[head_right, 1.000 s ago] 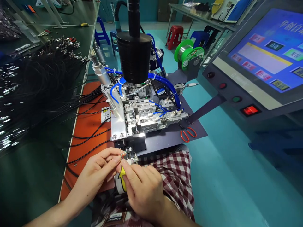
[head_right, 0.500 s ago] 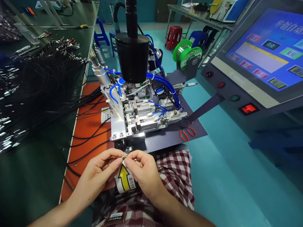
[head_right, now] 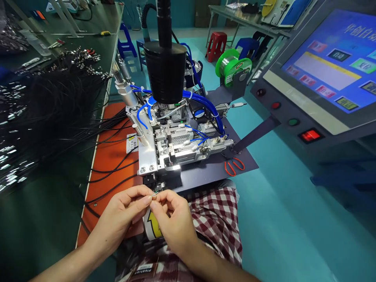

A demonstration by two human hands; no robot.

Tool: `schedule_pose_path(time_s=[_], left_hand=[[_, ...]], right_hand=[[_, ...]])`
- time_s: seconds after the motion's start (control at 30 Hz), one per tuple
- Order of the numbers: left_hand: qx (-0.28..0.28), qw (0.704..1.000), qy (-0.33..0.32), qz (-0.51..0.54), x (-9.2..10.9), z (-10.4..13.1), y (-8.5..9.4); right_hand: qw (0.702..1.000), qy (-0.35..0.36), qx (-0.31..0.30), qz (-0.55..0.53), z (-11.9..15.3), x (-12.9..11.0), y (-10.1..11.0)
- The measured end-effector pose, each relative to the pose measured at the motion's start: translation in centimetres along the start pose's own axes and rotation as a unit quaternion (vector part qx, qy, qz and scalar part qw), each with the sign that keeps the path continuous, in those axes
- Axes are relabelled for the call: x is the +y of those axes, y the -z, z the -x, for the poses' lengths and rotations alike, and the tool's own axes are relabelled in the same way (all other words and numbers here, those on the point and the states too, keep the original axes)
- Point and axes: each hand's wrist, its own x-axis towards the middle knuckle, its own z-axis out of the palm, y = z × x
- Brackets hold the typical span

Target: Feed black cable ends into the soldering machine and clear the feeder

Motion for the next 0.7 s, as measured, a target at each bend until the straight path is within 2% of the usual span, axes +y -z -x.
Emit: schedule_pose_path(time_s=[0.1,0.23,0.5,0.7], left_hand=[[-0.010,1.000,0.006,-0.009,-0.1,0.0,0.1],[-0.021,1.000,0.017,-0.006,-0.3,0.0,0.1],[-0.046,0.999,0.021,0.005,0.0,0.0,0.1],[-0.062,0.998,0.019,0.001,0.1,-0.1,0.3]], right_hand=[[1.000,-0.007,-0.027,0.002,-0.2,-0.7,1.4],[0.999,0.024,-0.012,-0.021,-0.3,-1.1,2.6],[0.995,0.030,-0.044,-0.089,-0.8,-0.3,2.0],[0.994,0.031,-0.057,-0.084,-0.7,-0.2,2.0]])
